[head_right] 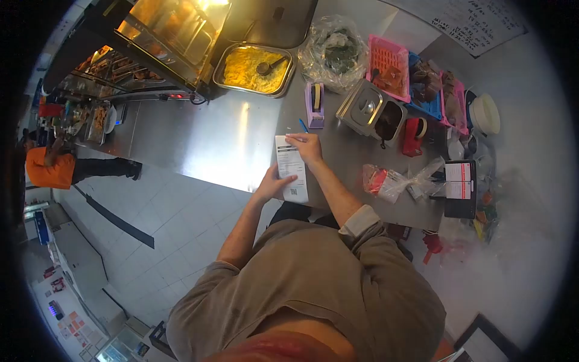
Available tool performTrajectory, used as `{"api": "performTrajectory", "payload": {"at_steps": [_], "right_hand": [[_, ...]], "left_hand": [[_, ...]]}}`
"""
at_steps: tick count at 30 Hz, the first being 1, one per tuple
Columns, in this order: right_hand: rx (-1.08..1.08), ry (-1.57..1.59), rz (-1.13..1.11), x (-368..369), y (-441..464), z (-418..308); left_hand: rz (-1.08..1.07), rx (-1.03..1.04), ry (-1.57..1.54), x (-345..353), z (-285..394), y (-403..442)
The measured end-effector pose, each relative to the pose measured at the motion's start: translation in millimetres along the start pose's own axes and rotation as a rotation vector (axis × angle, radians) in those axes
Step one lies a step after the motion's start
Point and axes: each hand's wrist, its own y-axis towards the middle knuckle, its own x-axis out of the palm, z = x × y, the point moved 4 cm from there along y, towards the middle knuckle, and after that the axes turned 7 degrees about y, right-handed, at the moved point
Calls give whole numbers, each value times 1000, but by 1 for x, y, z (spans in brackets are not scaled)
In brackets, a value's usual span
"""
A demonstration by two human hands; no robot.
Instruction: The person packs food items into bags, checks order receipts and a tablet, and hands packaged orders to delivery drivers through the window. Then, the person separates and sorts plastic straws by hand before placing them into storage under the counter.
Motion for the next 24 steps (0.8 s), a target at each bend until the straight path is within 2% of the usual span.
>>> {"api": "performTrajectory", "payload": {"at_steps": [2, 5, 6, 9, 10, 13, 16, 19, 20, 23, 24], "right_hand": [[-189, -293, 18, 0, 0, -28], [-489, -541, 249, -5, 12, -43], [-413, -500, 293, -10, 18, -42], [-259, -636, 615, -32, 48, -10], [-115, -511, 583, -33, 53, -13], [-28, -426, 669, -37, 70, -13], [-36, -594, 799, -42, 78, 5], [-71, -236, 648, -51, 80, 19], [-14, 69, 628, -51, 83, 28], [50, 398, 412, -56, 66, 25], [-38, 358, 410, -58, 59, 28]], "left_hand": [[-60, -119, -17, -1, -10, -12], [-46, -258, -410, -21, -29, -29], [-22, -236, -449, -27, -32, -37], [86, -177, -579, -42, -33, -56], [144, -167, -631, -45, -28, -64], [255, -170, -726, -50, -15, -80], [314, -75, -826, -51, -16, -82], [312, -17, -893, -45, -20, -80], [314, -5, -910, -42, -23, -77], [321, -11, -900, -33, -22, -75], [324, -15, -887, -31, -20, -73]]}}
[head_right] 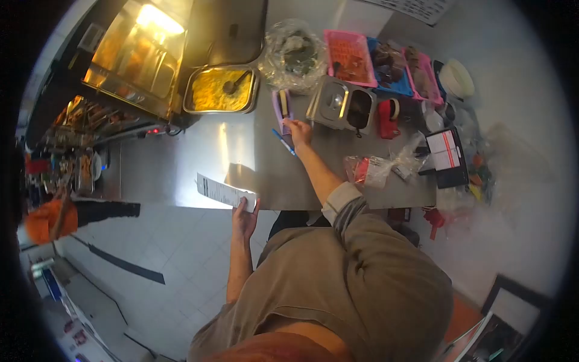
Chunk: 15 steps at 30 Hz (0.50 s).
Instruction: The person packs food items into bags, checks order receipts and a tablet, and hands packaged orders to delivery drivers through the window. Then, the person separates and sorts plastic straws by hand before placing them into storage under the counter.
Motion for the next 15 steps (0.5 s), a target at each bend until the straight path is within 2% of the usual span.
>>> {"api": "performTrajectory", "payload": {"at_steps": [2, 5, 9, 10, 13, 15], "right_hand": [[-179, -50, -46, -12, -2, 14], [-422, -638, 13, -18, -7, 13], [130, -347, 128, -32, -6, 29], [173, -173, -5, -28, -28, 9], [343, 25, -515, -38, -84, -25], [294, -97, -645, -56, -133, -52]], "left_hand": [[41, -8, 22, -2, -5, 6], [37, -11, 18, 3, -10, 14], [63, 31, 41, 16, -23, 29], [34, 22, 47, 23, -29, 34], [9, -56, 36, 22, -58, 51], [-54, -20, 38, 36, -79, 51]]}}
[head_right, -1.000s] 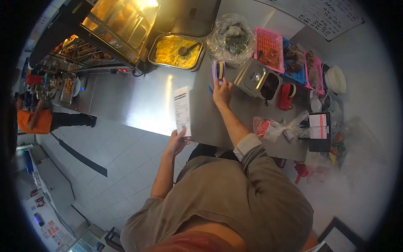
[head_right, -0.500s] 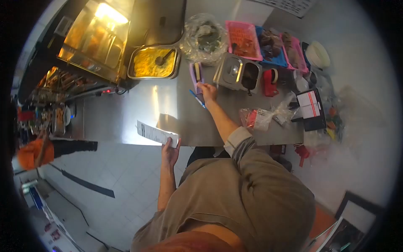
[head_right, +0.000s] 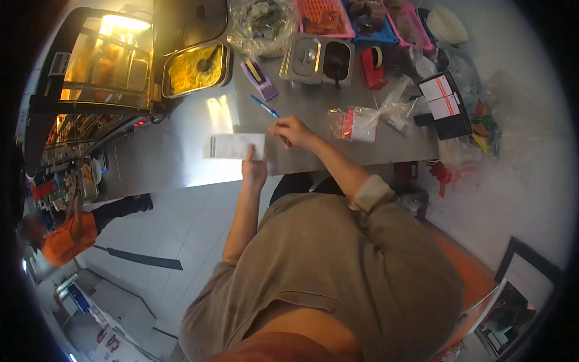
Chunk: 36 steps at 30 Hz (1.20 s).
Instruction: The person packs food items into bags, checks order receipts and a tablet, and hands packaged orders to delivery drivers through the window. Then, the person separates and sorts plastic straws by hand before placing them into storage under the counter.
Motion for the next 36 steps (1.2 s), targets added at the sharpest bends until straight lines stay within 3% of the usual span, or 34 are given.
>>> {"api": "performTrajectory", "payload": {"at_steps": [1, 4, 7, 10, 11, 14, 21, 25, 28, 29, 32, 35, 36], "right_hand": [[-18, -82, -51, 6, -23, 0], [-367, -628, 393, -9, -73, 18], [-220, -637, 584, -41, -123, 17], [-255, -402, 648, -68, -180, 22], [-229, -324, 664, -77, -196, 28], [-171, -163, 706, -101, -236, 59], [-46, -145, 715, -151, -240, 114], [-57, -128, 628, -178, -205, 120], [-68, -36, 637, -196, -190, 125], [-74, 6, 649, -200, -189, 124], [-125, 29, 662, -202, -193, 120], [-162, 19, 695, -204, -213, 109], [-156, -3, 714, -208, -218, 108]], "left_hand": [[6, -29, 23, 14, -11, -6], [-43, -148, 75, 61, -38, -15], [-156, -280, 116, 92, -73, -14], [-250, -315, 204, 124, -80, 15], [-265, -244, 305, 138, -82, 28], [-359, -302, 619, 178, -100, 70], [-451, 283, 1494, 227, -152, 112], [-455, 203, 1553, 213, -184, 152], [-445, 114, 1414, 210, -177, 152], [-526, 1, 1225, 202, -171, 156], [-453, -28, 888, 172, -142, 147], [-232, -76, 860, 122, -128, 130], [-197, -211, 822, 108, -129, 116]]}}
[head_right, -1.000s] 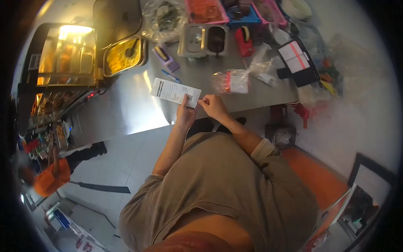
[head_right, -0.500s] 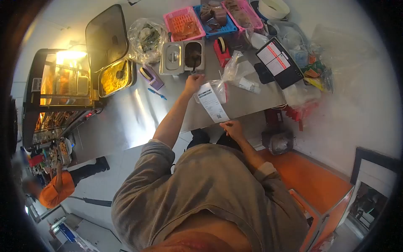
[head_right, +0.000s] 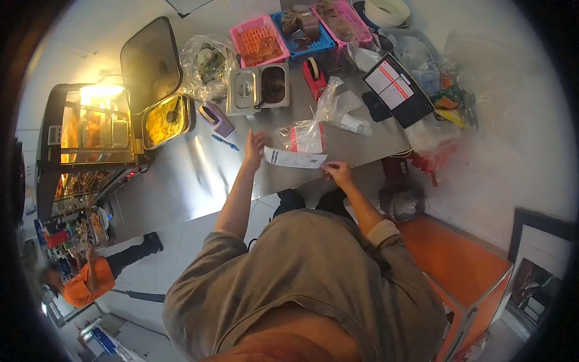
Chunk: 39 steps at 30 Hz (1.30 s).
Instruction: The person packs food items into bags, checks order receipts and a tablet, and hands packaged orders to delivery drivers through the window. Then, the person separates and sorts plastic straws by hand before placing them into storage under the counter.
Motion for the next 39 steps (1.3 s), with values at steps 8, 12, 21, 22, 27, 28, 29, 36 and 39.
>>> {"api": "performTrajectory", "payload": {"at_steps": [8, 12, 21, 22, 27, 28, 29, 36, 39], "right_hand": [[37, -233, -213, -33, -14, -91], [-20, -374, -354, -40, -12, -141], [-58, -376, -409, -77, 29, -144], [-43, -407, -385, -79, 41, -135], [172, -395, -313, -65, 106, -58], [198, -400, -296, -48, 107, -52], [238, -327, -307, -32, 108, -43], [401, -453, 36, -9, 105, -42], [-187, -678, 429, -21, 112, -40]], "left_hand": [[-638, -187, 75, 22, -27, -149], [-534, -247, -34, 22, -34, -157], [-357, 289, 200, 33, 52, -109], [-370, 265, 192, 36, 54, -95], [-202, 323, 286, 50, 11, -30], [-137, 409, 333, 56, 5, -22], [-71, 493, 379, 62, -3, -20], [518, 611, 689, 66, -20, -38], [414, 529, 533, 61, -31, -37]]}}
